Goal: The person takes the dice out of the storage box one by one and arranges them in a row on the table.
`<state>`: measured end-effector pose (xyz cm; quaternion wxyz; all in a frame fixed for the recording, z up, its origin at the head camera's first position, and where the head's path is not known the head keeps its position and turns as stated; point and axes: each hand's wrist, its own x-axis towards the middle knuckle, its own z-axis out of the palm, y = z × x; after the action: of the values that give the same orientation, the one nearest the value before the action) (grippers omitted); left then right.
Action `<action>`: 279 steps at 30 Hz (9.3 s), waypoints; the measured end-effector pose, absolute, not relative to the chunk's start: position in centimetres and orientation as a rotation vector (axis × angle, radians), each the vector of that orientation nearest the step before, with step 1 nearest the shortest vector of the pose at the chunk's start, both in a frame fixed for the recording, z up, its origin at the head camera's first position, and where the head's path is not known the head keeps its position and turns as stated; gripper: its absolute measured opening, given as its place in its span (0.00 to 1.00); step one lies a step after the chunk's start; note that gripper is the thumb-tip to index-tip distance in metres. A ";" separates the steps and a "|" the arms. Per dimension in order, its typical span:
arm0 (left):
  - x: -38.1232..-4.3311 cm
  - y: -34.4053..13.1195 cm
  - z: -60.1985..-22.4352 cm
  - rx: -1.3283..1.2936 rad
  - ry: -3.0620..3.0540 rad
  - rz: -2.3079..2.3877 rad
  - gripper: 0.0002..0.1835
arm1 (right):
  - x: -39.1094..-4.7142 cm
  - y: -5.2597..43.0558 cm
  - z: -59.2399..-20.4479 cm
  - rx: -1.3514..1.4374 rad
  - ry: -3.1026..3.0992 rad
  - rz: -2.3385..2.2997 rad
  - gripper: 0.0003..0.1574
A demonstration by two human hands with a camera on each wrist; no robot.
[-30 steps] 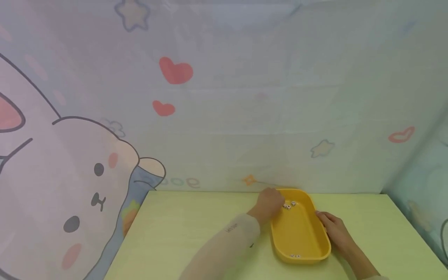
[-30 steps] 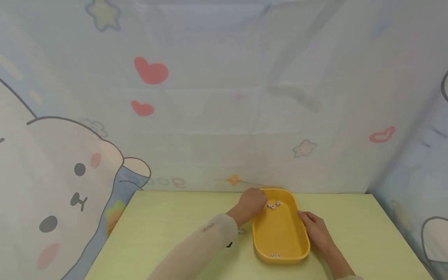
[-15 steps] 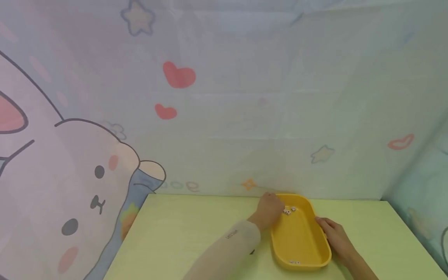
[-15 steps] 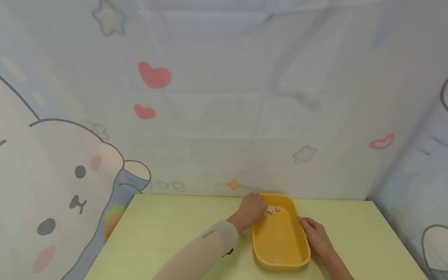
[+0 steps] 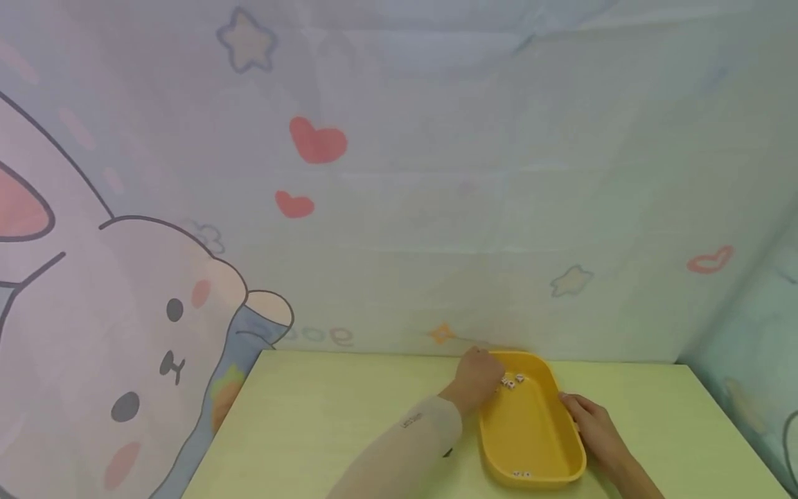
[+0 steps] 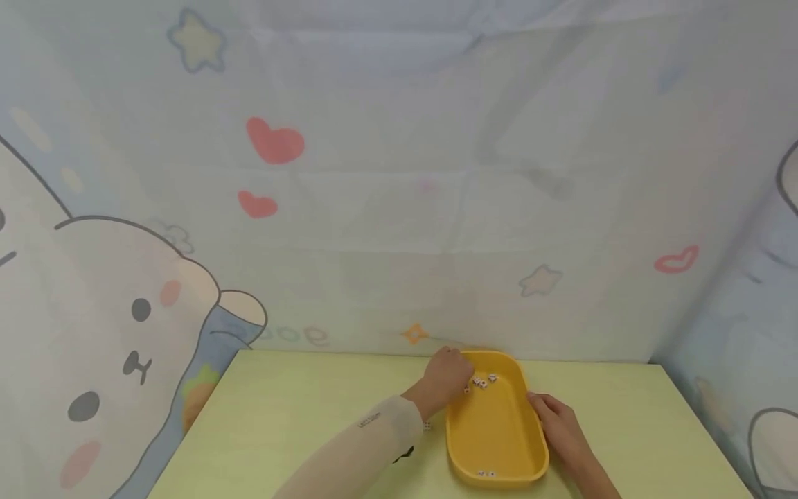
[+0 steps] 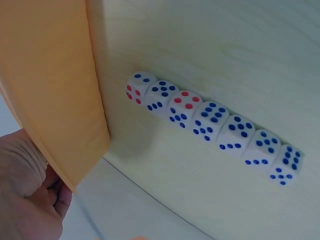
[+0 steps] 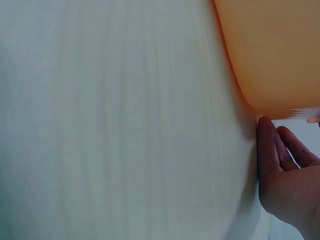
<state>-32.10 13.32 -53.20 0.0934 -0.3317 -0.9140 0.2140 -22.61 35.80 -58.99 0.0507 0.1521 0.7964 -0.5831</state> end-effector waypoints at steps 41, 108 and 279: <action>-28.1 -7.5 -53.6 -1.177 -3.094 -0.651 0.08 | -22.4 35.9 -58.9 0.435 2.407 -1.808 0.50; -33.0 12.4 -53.5 -1.305 -2.926 0.218 0.12 | -22.0 35.9 -58.9 0.356 2.472 -1.752 0.48; -29.8 -1.6 -50.1 -1.276 -2.859 -0.727 0.07 | -21.9 36.2 -59.2 0.370 2.426 -1.860 0.45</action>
<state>-29.75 -1.63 -50.11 -0.0361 -0.3967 -0.8890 -0.2260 -21.89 36.24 -59.21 0.0313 0.1203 0.7874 -0.6038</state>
